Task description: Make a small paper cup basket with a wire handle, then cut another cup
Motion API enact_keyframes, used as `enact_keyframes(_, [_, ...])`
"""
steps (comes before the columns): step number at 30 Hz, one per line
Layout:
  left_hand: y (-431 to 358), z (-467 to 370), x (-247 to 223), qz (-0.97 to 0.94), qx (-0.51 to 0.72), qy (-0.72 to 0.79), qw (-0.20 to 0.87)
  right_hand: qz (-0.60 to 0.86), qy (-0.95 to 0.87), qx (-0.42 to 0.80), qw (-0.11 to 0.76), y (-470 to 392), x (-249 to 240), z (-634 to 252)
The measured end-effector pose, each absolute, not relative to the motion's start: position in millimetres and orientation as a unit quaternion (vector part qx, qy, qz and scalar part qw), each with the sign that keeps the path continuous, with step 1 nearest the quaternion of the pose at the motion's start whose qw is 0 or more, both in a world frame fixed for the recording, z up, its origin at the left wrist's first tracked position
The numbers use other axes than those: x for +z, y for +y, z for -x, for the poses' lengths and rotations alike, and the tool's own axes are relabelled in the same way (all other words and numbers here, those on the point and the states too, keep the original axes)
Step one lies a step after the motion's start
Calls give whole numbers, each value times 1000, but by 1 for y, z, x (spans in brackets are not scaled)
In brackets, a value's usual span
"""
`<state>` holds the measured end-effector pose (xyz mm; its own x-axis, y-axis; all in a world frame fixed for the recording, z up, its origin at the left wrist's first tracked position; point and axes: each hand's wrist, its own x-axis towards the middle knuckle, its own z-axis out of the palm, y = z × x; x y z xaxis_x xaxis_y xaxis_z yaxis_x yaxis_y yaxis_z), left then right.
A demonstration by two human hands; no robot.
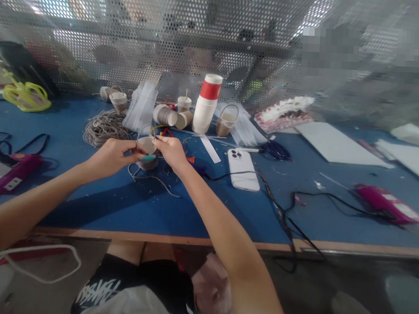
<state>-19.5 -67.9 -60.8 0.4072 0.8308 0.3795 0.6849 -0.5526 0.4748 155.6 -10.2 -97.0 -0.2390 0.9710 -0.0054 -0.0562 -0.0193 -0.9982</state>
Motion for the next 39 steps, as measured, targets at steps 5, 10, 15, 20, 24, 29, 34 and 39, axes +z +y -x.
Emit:
enact_keyframes(5, [-63,26,-58,-857,254,427,136,424,-550,566,444,-9,-97,-156])
enact_keyframes(10, [-60,30,-61,-854,271,418,149,429,-546,572,437,-9,-96,-155])
enact_keyframes(15, [-59,31,-63,-859,277,407,139,437,-531,579,438,-10,-95,-155])
enact_keyframes(20, [-58,33,-64,-862,279,400,137,445,-528,578,435,-11,-94,-155])
enact_keyframes(24, [-56,34,-70,-844,324,402,147,438,-532,580,435,-12,-93,-156])
enact_keyframes(29, [-53,35,-77,-823,383,393,148,435,-523,589,436,-13,-91,-156])
enact_keyframes(34, [-52,35,-77,-823,380,408,107,441,-512,592,439,-15,-91,-157])
enact_keyframes(39, [-52,36,-79,-819,388,409,105,448,-505,593,439,-17,-90,-156])
